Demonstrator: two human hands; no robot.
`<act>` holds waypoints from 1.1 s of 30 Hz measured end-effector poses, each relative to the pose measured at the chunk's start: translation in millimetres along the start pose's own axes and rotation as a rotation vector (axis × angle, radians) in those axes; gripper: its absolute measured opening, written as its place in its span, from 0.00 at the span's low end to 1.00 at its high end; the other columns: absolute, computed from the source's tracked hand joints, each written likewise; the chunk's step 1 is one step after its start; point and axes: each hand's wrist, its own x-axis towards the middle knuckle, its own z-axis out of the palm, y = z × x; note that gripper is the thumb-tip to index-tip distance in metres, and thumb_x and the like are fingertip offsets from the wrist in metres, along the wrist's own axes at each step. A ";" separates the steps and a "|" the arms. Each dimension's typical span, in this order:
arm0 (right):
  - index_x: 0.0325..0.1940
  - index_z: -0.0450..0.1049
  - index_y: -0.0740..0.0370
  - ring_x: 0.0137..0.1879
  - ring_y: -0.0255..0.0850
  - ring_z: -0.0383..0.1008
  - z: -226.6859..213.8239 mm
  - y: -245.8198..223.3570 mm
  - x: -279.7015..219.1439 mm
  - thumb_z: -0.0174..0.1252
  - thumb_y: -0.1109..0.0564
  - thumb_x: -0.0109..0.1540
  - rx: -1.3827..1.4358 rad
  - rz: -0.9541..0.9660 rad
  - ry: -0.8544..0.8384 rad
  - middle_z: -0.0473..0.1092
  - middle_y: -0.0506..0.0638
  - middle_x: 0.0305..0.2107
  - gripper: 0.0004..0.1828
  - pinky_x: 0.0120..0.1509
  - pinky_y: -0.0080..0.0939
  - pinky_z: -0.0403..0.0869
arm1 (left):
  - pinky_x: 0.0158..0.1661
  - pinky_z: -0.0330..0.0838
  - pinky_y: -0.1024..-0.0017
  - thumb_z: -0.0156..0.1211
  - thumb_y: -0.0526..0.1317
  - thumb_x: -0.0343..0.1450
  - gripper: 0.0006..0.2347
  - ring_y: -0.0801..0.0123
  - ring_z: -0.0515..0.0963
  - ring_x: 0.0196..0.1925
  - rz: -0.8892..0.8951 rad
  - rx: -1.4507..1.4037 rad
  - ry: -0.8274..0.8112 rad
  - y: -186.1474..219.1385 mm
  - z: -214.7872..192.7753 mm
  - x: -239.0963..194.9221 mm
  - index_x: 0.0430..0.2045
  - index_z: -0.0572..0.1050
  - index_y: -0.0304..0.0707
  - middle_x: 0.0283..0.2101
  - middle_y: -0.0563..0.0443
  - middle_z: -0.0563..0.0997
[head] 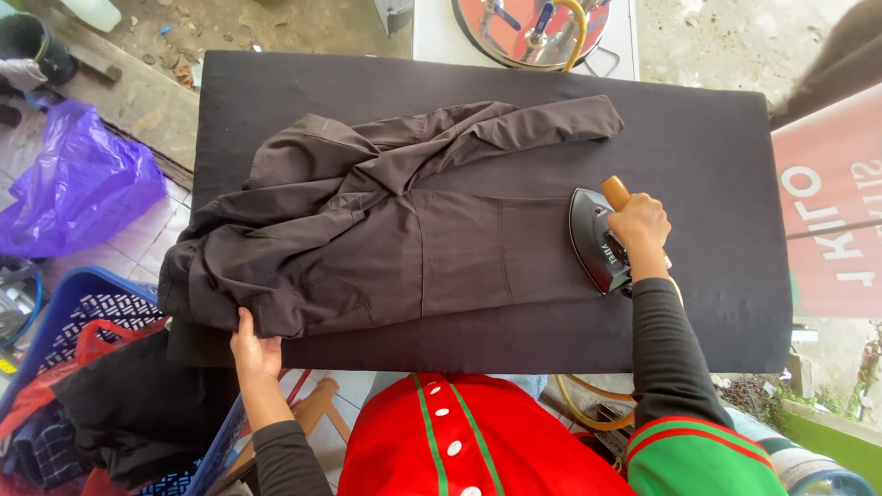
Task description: The person irons a pair of dark brown trousers on a black ironing board using a steam iron. They smooth the fabric with their hands, iron different sections, and fold the trousers neatly on the board.
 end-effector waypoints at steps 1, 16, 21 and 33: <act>0.57 0.87 0.63 0.55 0.65 0.85 0.1 -1.9 2.0 0.59 0.57 0.60 0.006 0.002 0.000 0.84 0.66 0.44 0.24 0.60 0.64 0.81 | 0.71 0.70 0.45 0.75 0.52 0.81 0.27 0.55 0.80 0.71 0.004 0.003 -0.004 1.5 0.9 -1.0 0.71 0.67 0.46 0.68 0.44 0.79; 0.60 0.83 0.74 0.60 0.67 0.82 -26.5 -11.1 -21.3 0.64 0.62 0.59 0.146 0.084 -0.025 0.82 0.70 0.49 0.25 0.63 0.68 0.79 | 0.72 0.68 0.43 0.75 0.51 0.80 0.27 0.54 0.78 0.72 -0.006 -0.008 -0.008 2.6 3.5 3.0 0.71 0.67 0.47 0.69 0.42 0.77; 0.56 0.87 0.59 0.59 0.64 0.85 -2.8 -6.2 -117.4 0.55 0.55 0.61 -0.036 -0.113 -0.181 0.84 0.62 0.47 0.23 0.64 0.64 0.82 | 0.74 0.64 0.41 0.76 0.51 0.81 0.26 0.55 0.77 0.73 0.022 0.005 -0.003 -4.2 -4.2 14.8 0.71 0.68 0.51 0.70 0.45 0.78; 0.56 0.88 0.50 0.57 0.62 0.86 0.5 68.8 -103.9 0.54 0.53 0.61 -0.028 0.137 -0.102 0.85 0.60 0.46 0.24 0.61 0.61 0.82 | 0.73 0.66 0.42 0.75 0.53 0.81 0.24 0.57 0.79 0.72 -0.007 0.049 -0.007 0.9 -7.9 12.1 0.69 0.71 0.56 0.68 0.50 0.80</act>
